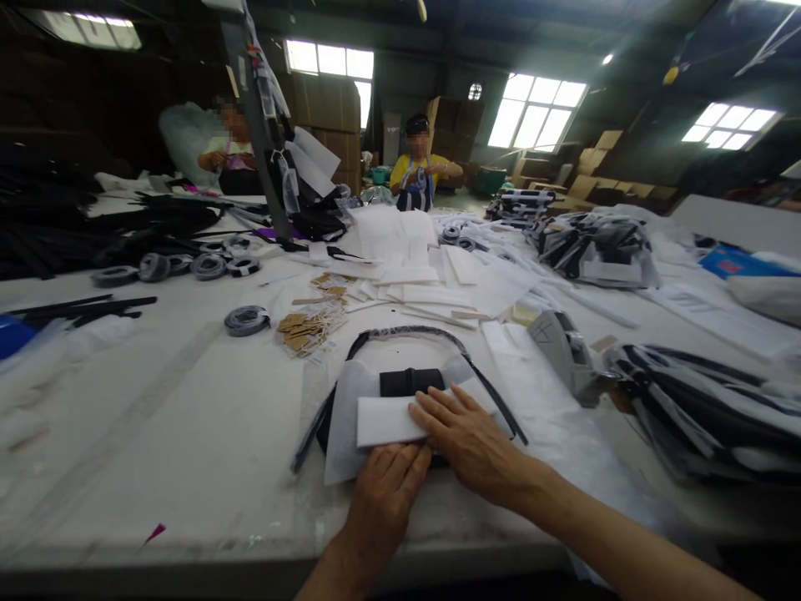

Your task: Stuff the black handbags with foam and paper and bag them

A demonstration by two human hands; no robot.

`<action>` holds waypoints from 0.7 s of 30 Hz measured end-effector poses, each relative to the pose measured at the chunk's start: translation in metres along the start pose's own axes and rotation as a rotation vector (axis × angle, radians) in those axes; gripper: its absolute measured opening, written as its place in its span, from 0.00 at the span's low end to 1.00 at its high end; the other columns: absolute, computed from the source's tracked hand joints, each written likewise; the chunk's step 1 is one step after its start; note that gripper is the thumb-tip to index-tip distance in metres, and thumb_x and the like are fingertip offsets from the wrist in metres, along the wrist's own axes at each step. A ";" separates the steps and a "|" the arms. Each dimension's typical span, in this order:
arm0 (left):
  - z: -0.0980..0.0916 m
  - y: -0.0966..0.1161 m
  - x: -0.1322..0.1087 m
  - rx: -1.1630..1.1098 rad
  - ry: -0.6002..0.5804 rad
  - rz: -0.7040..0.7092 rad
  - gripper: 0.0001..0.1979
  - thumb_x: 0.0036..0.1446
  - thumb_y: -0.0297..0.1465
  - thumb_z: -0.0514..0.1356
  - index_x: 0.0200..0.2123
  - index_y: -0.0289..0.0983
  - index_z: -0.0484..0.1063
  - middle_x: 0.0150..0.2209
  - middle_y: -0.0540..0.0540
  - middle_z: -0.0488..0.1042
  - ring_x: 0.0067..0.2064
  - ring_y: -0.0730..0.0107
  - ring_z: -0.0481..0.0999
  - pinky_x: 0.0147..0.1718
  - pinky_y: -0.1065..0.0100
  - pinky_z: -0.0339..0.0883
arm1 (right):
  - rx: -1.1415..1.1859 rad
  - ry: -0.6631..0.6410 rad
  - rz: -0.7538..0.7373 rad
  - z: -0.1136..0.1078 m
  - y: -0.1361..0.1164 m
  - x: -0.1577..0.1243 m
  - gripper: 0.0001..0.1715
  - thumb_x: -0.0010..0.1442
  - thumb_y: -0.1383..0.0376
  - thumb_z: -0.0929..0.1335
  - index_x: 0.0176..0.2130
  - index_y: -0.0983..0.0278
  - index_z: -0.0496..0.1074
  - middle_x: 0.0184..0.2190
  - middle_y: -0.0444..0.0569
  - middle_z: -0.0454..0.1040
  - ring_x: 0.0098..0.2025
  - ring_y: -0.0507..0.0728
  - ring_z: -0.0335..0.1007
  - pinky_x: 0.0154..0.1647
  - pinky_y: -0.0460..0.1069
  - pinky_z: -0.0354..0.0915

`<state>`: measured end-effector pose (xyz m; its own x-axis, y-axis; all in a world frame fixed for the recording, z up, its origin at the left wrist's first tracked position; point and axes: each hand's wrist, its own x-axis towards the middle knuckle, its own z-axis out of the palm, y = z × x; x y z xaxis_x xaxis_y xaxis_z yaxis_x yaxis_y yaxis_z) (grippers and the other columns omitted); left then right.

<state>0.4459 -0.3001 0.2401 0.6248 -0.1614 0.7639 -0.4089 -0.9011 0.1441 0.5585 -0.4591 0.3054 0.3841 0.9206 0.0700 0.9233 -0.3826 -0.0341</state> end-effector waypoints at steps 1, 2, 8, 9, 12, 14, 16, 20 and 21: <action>0.000 0.001 -0.001 -0.011 0.011 0.000 0.15 0.68 0.24 0.48 0.51 0.34 0.72 0.42 0.43 0.77 0.45 0.67 0.74 0.46 0.64 0.69 | 0.000 0.010 0.007 0.000 -0.003 -0.001 0.29 0.68 0.66 0.62 0.66 0.61 0.57 0.66 0.56 0.60 0.67 0.67 0.54 0.66 0.68 0.51; 0.000 0.001 -0.002 -0.016 0.017 -0.008 0.14 0.68 0.24 0.50 0.49 0.35 0.72 0.42 0.43 0.77 0.45 0.67 0.75 0.46 0.64 0.69 | -0.004 0.020 0.019 0.001 -0.006 -0.001 0.29 0.68 0.65 0.62 0.66 0.61 0.57 0.65 0.56 0.61 0.67 0.68 0.54 0.66 0.68 0.51; -0.007 0.008 0.000 0.029 0.021 -0.023 0.12 0.67 0.24 0.50 0.44 0.35 0.74 0.37 0.44 0.77 0.41 0.68 0.75 0.44 0.64 0.69 | -0.075 0.063 0.128 0.012 -0.028 -0.007 0.34 0.64 0.69 0.63 0.67 0.65 0.55 0.66 0.57 0.59 0.68 0.72 0.51 0.65 0.73 0.47; -0.009 0.009 0.003 0.048 0.014 -0.032 0.13 0.67 0.24 0.49 0.44 0.36 0.74 0.37 0.45 0.77 0.41 0.69 0.75 0.45 0.64 0.68 | -0.073 0.066 0.139 0.014 -0.031 -0.008 0.34 0.64 0.70 0.63 0.67 0.65 0.55 0.66 0.58 0.58 0.68 0.73 0.50 0.65 0.74 0.46; -0.015 0.009 0.013 0.155 0.008 -0.079 0.14 0.68 0.26 0.49 0.48 0.37 0.73 0.43 0.45 0.78 0.48 0.65 0.75 0.54 0.59 0.62 | -0.056 0.078 0.172 0.017 -0.038 -0.008 0.35 0.63 0.69 0.63 0.67 0.65 0.56 0.67 0.58 0.57 0.67 0.75 0.50 0.65 0.76 0.44; -0.015 0.006 0.018 0.218 -0.038 -0.056 0.17 0.68 0.26 0.49 0.56 0.35 0.69 0.52 0.42 0.76 0.57 0.60 0.71 0.59 0.55 0.59 | -0.040 0.088 0.187 0.018 -0.040 -0.008 0.34 0.63 0.68 0.63 0.67 0.65 0.58 0.67 0.59 0.57 0.67 0.76 0.50 0.64 0.77 0.43; -0.011 0.000 0.019 0.238 -0.109 0.007 0.21 0.67 0.24 0.47 0.61 0.30 0.62 0.57 0.39 0.72 0.61 0.61 0.68 0.60 0.56 0.62 | -0.018 0.100 0.179 0.017 -0.038 -0.009 0.31 0.65 0.66 0.63 0.66 0.65 0.59 0.66 0.59 0.58 0.67 0.75 0.51 0.65 0.76 0.44; -0.005 -0.011 0.009 0.235 -0.169 0.025 0.21 0.67 0.25 0.50 0.62 0.30 0.60 0.56 0.39 0.73 0.59 0.64 0.71 0.55 0.60 0.69 | 0.017 0.132 0.142 0.013 -0.023 -0.018 0.32 0.66 0.56 0.66 0.64 0.68 0.62 0.64 0.60 0.63 0.67 0.69 0.53 0.69 0.70 0.42; -0.004 -0.012 0.007 0.232 -0.174 0.023 0.20 0.67 0.25 0.51 0.61 0.31 0.62 0.56 0.39 0.73 0.58 0.63 0.72 0.55 0.60 0.70 | 0.015 0.143 0.133 0.013 -0.019 -0.022 0.34 0.64 0.55 0.68 0.63 0.67 0.62 0.64 0.59 0.63 0.67 0.69 0.53 0.70 0.69 0.39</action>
<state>0.4524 -0.2886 0.2464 0.7302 -0.2311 0.6429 -0.2738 -0.9612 -0.0345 0.5327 -0.4708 0.2920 0.5008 0.8410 0.2049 0.8643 -0.4984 -0.0670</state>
